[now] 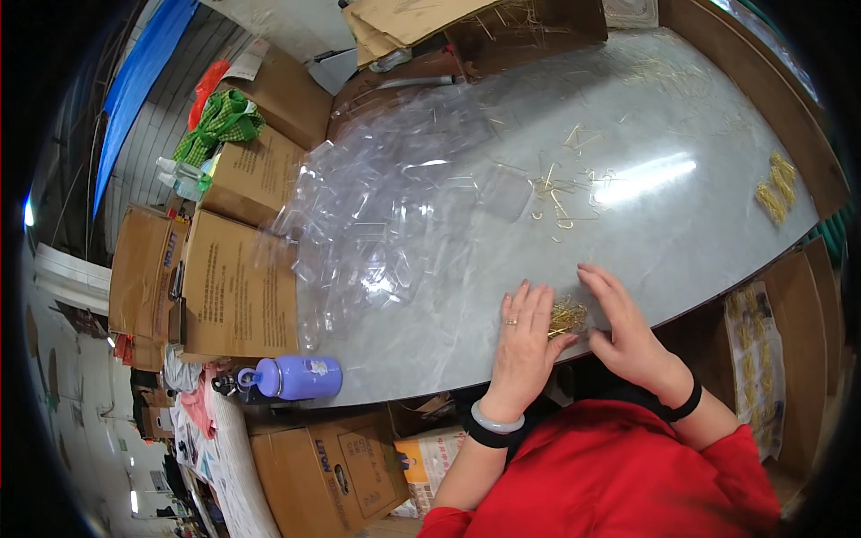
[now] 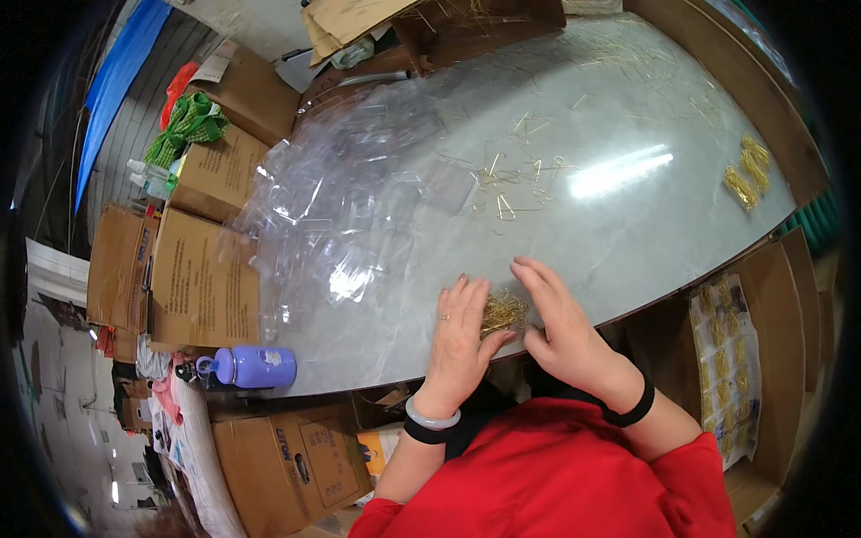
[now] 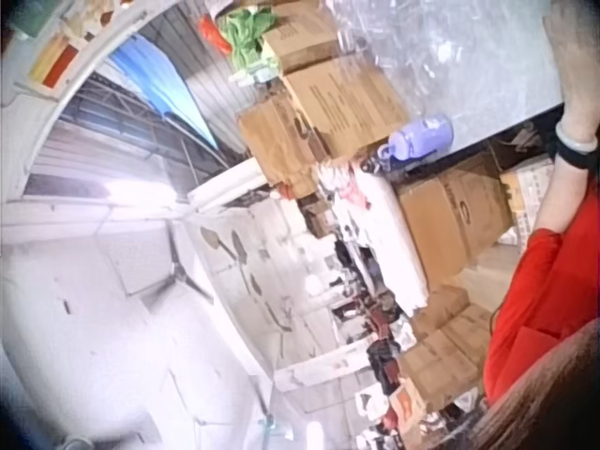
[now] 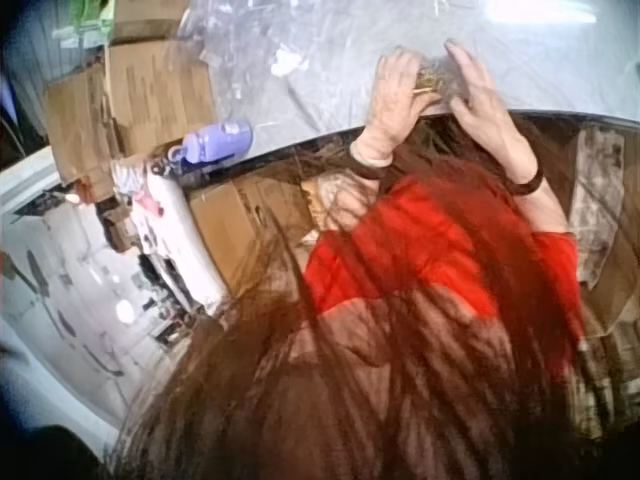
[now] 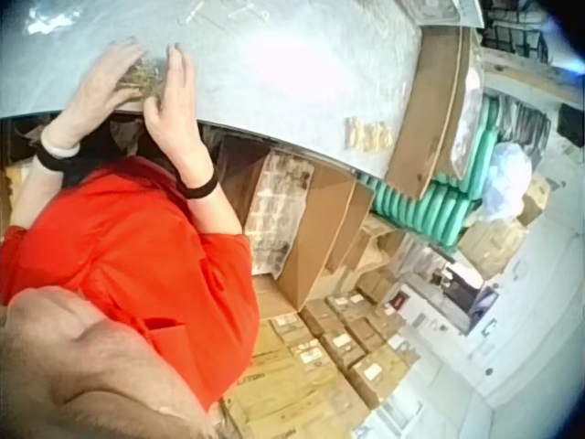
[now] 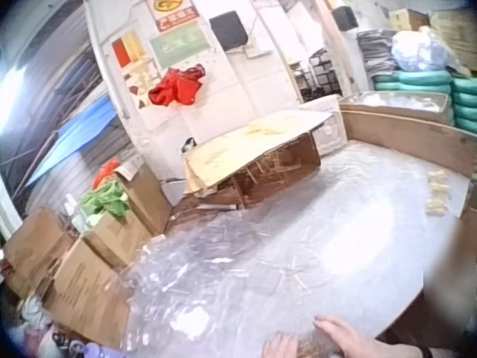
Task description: The recorder is seen counting and packaging small metal pins into small plastic bags.
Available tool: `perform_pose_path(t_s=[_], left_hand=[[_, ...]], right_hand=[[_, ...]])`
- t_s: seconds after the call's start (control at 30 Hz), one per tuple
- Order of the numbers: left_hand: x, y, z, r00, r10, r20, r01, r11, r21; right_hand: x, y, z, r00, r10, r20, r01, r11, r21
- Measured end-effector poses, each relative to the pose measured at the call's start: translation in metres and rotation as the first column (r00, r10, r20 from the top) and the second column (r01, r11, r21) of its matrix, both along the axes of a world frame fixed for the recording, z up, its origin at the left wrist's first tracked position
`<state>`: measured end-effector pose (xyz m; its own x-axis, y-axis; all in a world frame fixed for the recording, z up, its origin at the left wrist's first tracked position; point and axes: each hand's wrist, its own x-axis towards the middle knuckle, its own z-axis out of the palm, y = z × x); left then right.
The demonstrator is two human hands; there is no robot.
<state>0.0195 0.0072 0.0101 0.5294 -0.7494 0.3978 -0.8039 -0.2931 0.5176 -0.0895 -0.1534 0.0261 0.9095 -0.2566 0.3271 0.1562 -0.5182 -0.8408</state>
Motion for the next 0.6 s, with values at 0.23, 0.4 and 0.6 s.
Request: perform_pose_path(t_s=[0.23, 0.4, 0.6], left_hand=[[0.003, 0.007, -0.001, 0.996, -0.086, -0.012, 0.087, 0.993, 0.085], [-0.005, 0.003, -0.002, 1.0, -0.016, 0.002, 0.016, 0.997, 0.07], [-0.001, 0.008, -0.007, 0.999, -0.037, -0.018, 0.038, 0.997, 0.074]], right_hand=[[0.005, -0.016, 0.003, 0.978, -0.123, -0.17, 0.062, 0.943, -0.327], [0.008, 0.016, -0.016, 0.991, -0.13, 0.044, 0.136, 0.971, -0.197], [0.016, 0.036, -0.004, 1.0, 0.021, 0.022, -0.017, 0.988, -0.154]])
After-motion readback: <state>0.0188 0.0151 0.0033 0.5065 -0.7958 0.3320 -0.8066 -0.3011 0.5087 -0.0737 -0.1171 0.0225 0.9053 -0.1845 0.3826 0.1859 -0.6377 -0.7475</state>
